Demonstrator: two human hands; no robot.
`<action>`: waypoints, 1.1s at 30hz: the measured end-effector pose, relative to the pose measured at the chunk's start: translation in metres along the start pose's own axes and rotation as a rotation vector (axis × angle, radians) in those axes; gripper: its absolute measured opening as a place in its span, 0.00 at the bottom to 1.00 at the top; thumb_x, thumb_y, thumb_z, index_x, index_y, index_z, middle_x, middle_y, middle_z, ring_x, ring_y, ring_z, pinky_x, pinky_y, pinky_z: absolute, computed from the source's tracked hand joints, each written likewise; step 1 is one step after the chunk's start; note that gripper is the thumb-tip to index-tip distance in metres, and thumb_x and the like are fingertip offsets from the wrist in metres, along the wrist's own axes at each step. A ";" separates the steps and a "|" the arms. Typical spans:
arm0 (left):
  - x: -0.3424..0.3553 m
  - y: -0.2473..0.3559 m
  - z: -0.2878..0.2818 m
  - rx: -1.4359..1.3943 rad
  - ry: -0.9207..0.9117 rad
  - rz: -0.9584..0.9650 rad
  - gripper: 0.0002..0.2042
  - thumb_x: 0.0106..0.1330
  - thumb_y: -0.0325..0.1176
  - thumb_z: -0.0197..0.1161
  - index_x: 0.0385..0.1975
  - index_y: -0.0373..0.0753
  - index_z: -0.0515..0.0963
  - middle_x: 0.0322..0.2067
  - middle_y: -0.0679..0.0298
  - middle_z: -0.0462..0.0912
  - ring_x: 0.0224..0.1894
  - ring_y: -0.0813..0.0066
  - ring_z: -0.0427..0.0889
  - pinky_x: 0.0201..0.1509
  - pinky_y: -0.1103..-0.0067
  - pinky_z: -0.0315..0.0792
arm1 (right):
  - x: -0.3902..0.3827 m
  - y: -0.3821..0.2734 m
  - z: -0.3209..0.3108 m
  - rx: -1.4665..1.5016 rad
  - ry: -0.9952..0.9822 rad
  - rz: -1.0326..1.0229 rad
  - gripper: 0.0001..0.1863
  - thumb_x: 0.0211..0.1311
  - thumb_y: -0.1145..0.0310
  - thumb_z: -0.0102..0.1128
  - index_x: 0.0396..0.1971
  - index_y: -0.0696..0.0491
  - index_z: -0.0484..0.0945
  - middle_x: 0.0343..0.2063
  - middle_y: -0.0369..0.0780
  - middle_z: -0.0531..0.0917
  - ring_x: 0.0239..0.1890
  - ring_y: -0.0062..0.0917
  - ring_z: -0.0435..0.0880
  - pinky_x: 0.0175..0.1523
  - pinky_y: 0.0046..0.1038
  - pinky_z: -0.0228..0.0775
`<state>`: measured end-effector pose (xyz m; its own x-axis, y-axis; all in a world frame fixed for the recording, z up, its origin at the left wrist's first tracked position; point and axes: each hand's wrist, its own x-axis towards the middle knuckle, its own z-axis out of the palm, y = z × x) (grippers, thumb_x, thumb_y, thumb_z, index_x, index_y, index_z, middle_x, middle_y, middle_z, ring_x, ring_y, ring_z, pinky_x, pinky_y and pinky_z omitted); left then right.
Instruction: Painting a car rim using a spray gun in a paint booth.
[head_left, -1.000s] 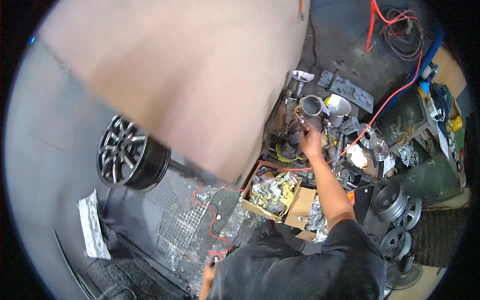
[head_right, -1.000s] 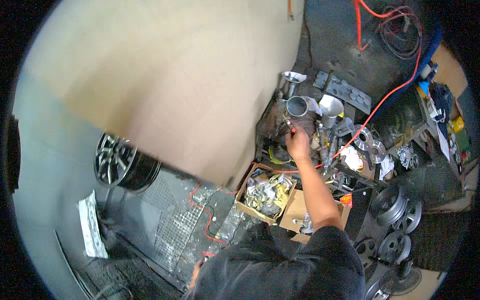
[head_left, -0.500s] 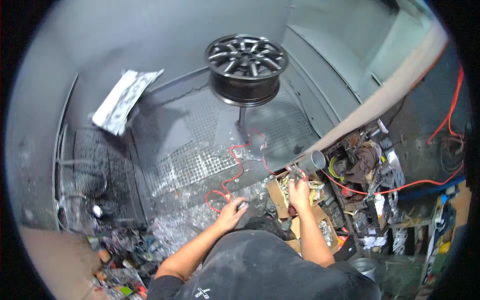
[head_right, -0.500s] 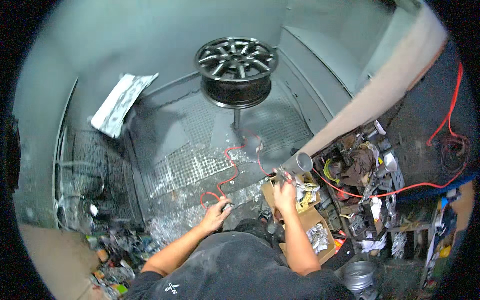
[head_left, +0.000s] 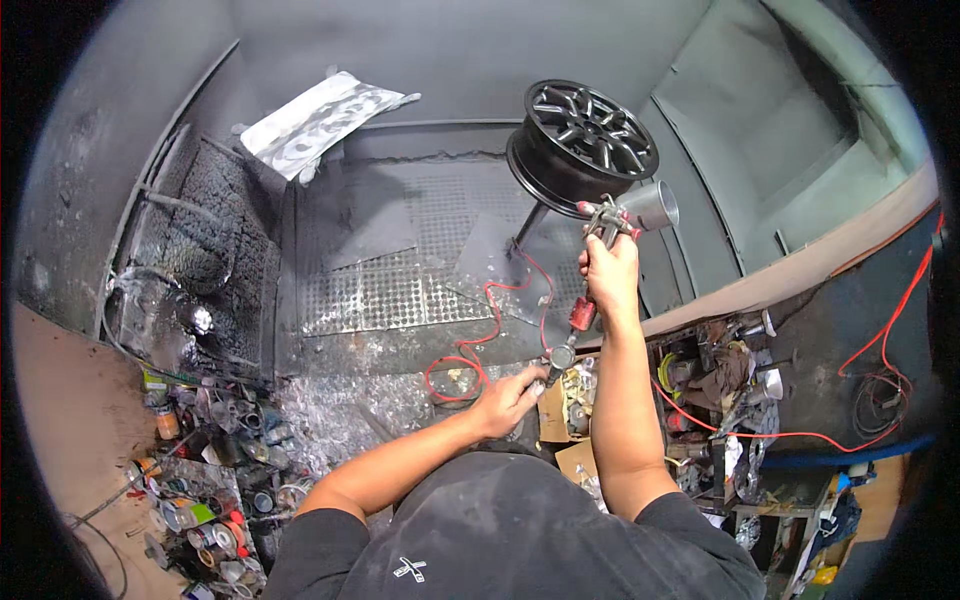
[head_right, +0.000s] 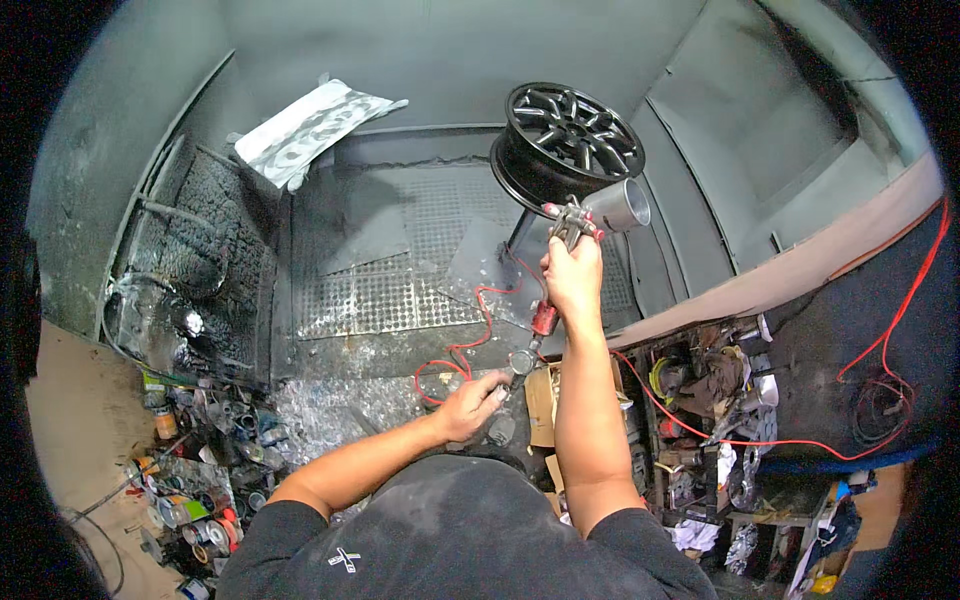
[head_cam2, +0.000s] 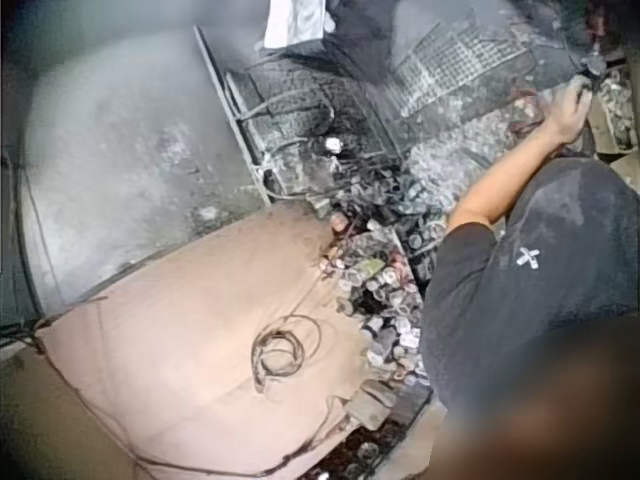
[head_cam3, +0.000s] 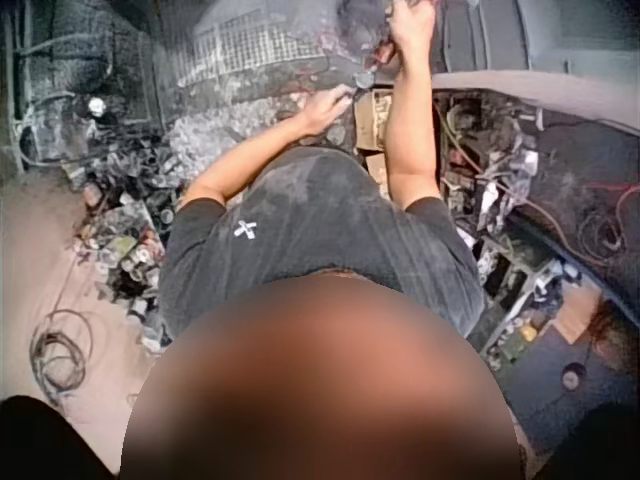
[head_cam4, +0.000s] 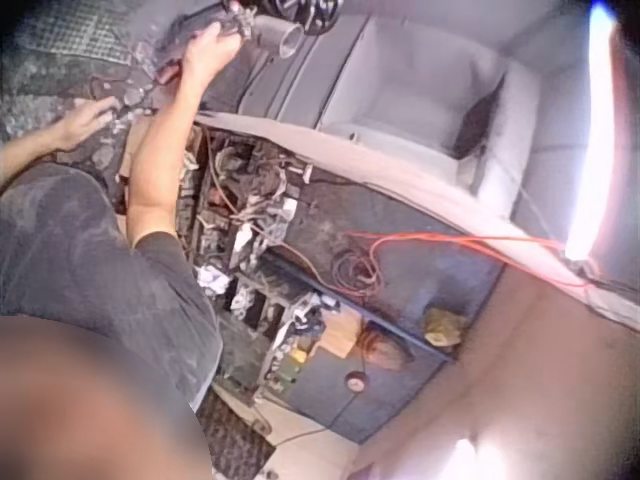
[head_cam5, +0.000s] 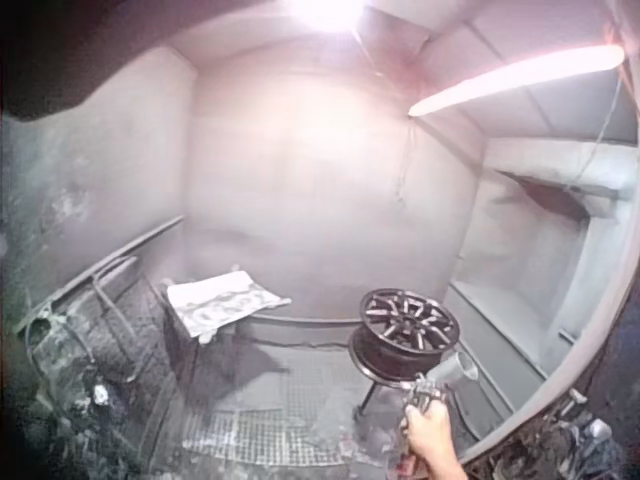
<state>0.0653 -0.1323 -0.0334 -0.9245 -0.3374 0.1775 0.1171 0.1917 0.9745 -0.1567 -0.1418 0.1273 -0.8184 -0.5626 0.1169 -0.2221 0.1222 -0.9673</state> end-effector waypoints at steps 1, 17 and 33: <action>-0.002 0.000 0.002 0.069 -0.031 0.035 0.17 0.78 0.39 0.49 0.56 0.31 0.71 0.45 0.50 0.80 0.50 0.59 0.81 0.55 0.69 0.72 | -0.001 -0.008 0.000 -0.005 -0.022 -0.016 0.08 0.67 0.74 0.56 0.43 0.59 0.78 0.26 0.34 0.79 0.21 0.15 0.76 0.24 0.20 0.69; -0.026 -0.009 0.050 -0.795 0.129 -0.232 0.12 0.79 0.42 0.49 0.51 0.41 0.70 0.22 0.76 0.63 0.21 0.87 0.60 0.23 0.85 0.55 | -0.030 0.050 -0.009 -0.074 0.097 -0.008 0.09 0.69 0.73 0.56 0.45 0.59 0.77 0.27 0.36 0.81 0.22 0.17 0.78 0.24 0.21 0.71; -0.051 -0.023 0.061 -0.687 0.034 -0.356 0.15 0.81 0.46 0.45 0.37 0.43 0.66 0.24 0.73 0.65 0.22 0.84 0.62 0.25 0.82 0.59 | -0.057 0.095 0.013 -0.076 0.012 -0.004 0.14 0.70 0.74 0.53 0.53 0.59 0.75 0.41 0.40 0.84 0.22 0.18 0.81 0.26 0.22 0.73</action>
<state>0.0877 -0.0629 -0.0730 -0.9383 -0.3015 -0.1696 0.0237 -0.5452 0.8380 -0.1243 -0.1088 0.0254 -0.8234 -0.5537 0.1242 -0.2652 0.1819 -0.9469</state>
